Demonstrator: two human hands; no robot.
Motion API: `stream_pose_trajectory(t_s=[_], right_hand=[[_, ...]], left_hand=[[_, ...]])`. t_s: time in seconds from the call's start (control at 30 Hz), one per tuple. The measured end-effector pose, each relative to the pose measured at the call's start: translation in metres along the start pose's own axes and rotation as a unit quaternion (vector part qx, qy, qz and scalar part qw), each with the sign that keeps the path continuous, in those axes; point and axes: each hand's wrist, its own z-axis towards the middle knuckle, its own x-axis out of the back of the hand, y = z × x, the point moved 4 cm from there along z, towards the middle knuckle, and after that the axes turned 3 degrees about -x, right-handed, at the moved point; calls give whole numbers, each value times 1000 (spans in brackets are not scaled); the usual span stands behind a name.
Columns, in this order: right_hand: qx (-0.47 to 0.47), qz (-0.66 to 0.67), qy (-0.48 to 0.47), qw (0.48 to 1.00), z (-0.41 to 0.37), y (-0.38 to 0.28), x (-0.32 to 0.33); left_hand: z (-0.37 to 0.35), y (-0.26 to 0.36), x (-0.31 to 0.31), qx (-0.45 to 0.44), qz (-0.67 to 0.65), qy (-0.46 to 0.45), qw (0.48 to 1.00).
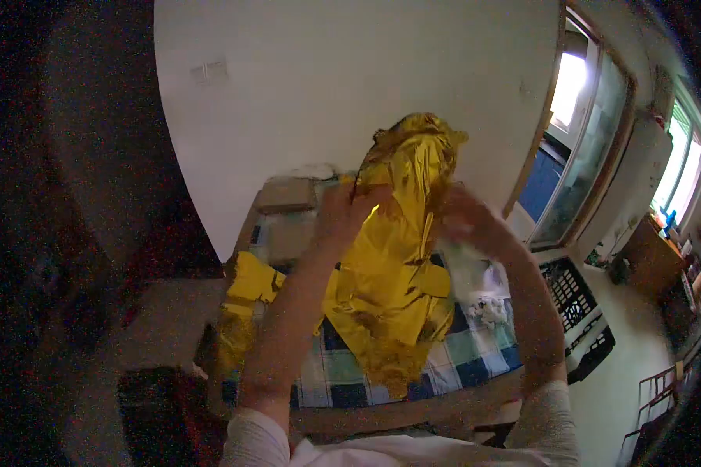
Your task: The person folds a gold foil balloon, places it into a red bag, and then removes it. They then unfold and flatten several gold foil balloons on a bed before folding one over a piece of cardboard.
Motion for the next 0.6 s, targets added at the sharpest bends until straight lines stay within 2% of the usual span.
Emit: stream_pose_trajectory(t_s=[0.03,0.1,0.2,0.23,0.33,0.4,0.47,0.53,0.57,0.6], right_hand=[[-2,45,-67,997,-16,33,-23],[-51,141,-176,973,-46,89,-66],[-208,280,-159,924,-77,129,-107],[-179,334,-135,916,-79,135,-115],[-164,249,-45,953,-75,143,-114],[-136,76,-30,987,-64,165,-115],[-171,97,10,980,-51,217,-119],[-226,30,19,974,-37,205,-108],[-261,-46,9,964,-27,189,-101],[-245,-75,30,966,-21,194,-101]], left_hand=[[-2,2,0,-24,-51,13,998],[7,-9,6,-15,-33,4,999],[9,-16,3,-4,-59,-19,998],[9,-18,1,1,-78,-28,997],[19,-32,-4,-88,39,-42,994],[21,-42,-8,-91,46,-33,994],[20,-45,-11,-88,43,-39,994],[16,-43,-10,-76,33,-56,995],[16,-42,-8,-49,81,-62,994],[15,-39,-5,-22,129,-68,989]])
